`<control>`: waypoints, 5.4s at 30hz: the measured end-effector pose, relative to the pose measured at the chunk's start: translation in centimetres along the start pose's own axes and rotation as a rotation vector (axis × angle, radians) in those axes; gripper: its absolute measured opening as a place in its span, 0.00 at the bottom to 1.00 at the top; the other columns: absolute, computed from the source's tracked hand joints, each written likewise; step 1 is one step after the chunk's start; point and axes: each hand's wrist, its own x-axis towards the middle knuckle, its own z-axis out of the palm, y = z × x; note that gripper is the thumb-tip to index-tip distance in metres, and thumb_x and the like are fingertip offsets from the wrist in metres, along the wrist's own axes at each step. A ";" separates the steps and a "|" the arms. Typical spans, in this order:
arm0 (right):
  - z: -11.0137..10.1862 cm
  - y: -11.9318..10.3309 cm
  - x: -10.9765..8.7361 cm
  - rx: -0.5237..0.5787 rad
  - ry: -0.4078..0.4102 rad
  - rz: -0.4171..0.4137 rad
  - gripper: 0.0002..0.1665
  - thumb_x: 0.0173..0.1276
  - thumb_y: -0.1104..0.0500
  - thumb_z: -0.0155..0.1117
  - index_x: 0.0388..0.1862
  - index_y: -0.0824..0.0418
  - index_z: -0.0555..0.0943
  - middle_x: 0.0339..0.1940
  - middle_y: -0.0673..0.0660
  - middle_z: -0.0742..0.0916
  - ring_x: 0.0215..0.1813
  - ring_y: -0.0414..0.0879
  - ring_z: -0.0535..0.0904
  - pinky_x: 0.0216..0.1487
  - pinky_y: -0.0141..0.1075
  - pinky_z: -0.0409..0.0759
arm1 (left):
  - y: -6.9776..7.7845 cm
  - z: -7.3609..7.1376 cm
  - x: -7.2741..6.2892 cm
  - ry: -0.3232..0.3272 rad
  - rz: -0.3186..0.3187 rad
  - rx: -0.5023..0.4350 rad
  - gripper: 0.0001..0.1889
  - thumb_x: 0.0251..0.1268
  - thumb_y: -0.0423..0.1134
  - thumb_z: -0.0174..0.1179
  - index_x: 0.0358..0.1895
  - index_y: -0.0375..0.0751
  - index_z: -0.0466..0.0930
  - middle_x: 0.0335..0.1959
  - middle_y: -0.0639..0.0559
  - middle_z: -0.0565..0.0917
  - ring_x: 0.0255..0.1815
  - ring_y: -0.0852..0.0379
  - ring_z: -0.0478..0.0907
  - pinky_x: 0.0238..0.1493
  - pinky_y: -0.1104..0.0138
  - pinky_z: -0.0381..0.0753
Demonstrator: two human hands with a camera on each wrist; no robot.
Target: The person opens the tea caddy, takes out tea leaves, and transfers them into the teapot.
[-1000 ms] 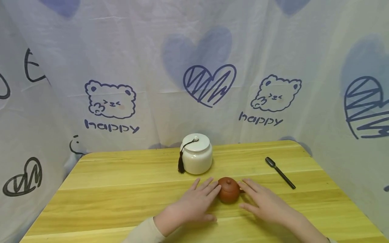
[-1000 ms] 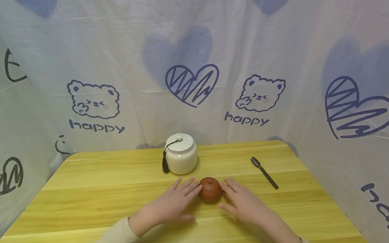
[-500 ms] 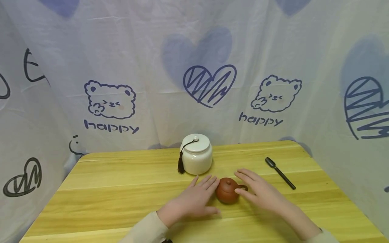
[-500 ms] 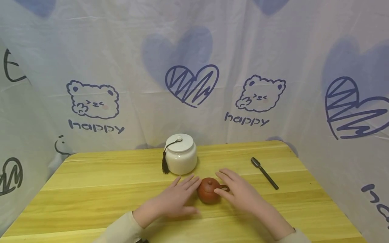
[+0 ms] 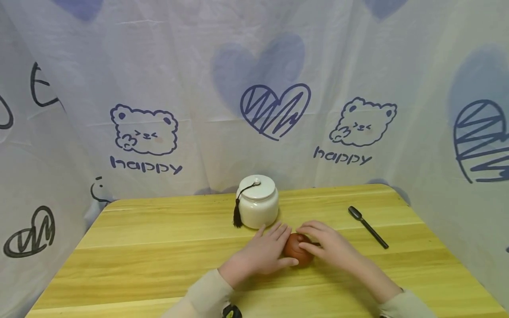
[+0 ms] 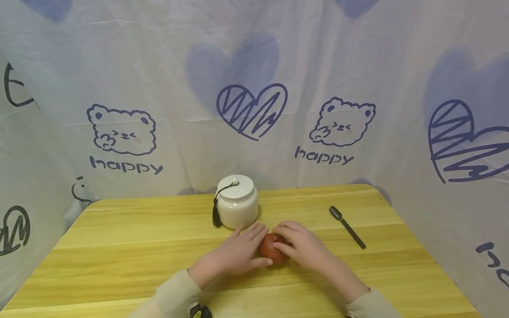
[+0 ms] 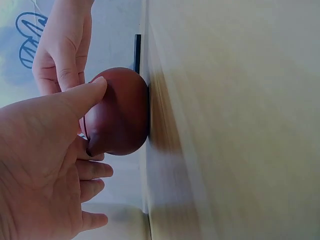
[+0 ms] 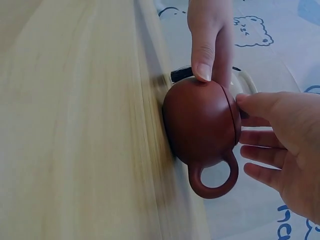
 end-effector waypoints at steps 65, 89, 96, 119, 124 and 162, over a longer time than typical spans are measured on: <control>-2.3 7.6 -3.1 -0.325 0.240 -0.077 0.09 0.54 0.57 0.75 0.34 0.55 0.84 0.36 0.51 0.80 0.38 0.46 0.75 0.40 0.42 0.77 | 0.5 -0.2 -0.2 -0.003 -0.041 0.050 0.44 0.69 0.68 0.44 0.78 0.43 0.50 0.79 0.48 0.54 0.82 0.53 0.46 0.78 0.48 0.51; -2.4 7.9 -3.7 -0.217 -0.009 0.194 0.08 0.59 0.53 0.73 0.35 0.54 0.87 0.37 0.50 0.83 0.39 0.46 0.79 0.42 0.44 0.81 | 0.3 -0.1 -0.2 -0.005 -0.036 0.056 0.44 0.68 0.68 0.44 0.78 0.43 0.51 0.80 0.47 0.54 0.82 0.52 0.46 0.78 0.48 0.51; -3.7 7.2 -3.5 -0.175 0.006 0.222 0.15 0.61 0.52 0.71 0.42 0.60 0.85 0.46 0.60 0.85 0.51 0.60 0.81 0.55 0.55 0.79 | 0.2 -1.6 -0.9 -0.005 -0.027 0.027 0.42 0.69 0.68 0.43 0.78 0.47 0.52 0.80 0.49 0.54 0.82 0.50 0.44 0.79 0.48 0.46; -6.0 3.1 2.3 -0.167 0.041 0.179 0.24 0.68 0.48 0.64 0.56 0.61 0.81 0.56 0.62 0.82 0.59 0.60 0.77 0.62 0.56 0.75 | -3.2 -10.7 -2.0 0.325 -0.084 -0.152 0.36 0.69 0.61 0.53 0.75 0.49 0.62 0.76 0.45 0.63 0.80 0.42 0.48 0.76 0.37 0.43; -5.6 2.3 4.2 -0.132 0.033 0.211 0.28 0.68 0.45 0.63 0.61 0.59 0.78 0.61 0.62 0.80 0.63 0.60 0.75 0.65 0.57 0.73 | -4.9 -11.0 -1.1 0.398 -0.151 -0.168 0.38 0.67 0.61 0.55 0.76 0.51 0.58 0.77 0.46 0.60 0.81 0.43 0.45 0.77 0.39 0.43; 2.3 -1.1 11.9 -0.081 -0.134 0.344 0.52 0.66 0.32 0.56 0.75 0.66 0.60 0.75 0.64 0.69 0.75 0.59 0.63 0.73 0.54 0.66 | -10.7 -6.3 3.5 0.421 -0.327 -0.150 0.56 0.47 0.76 0.59 0.73 0.38 0.62 0.67 0.39 0.71 0.69 0.41 0.64 0.76 0.45 0.54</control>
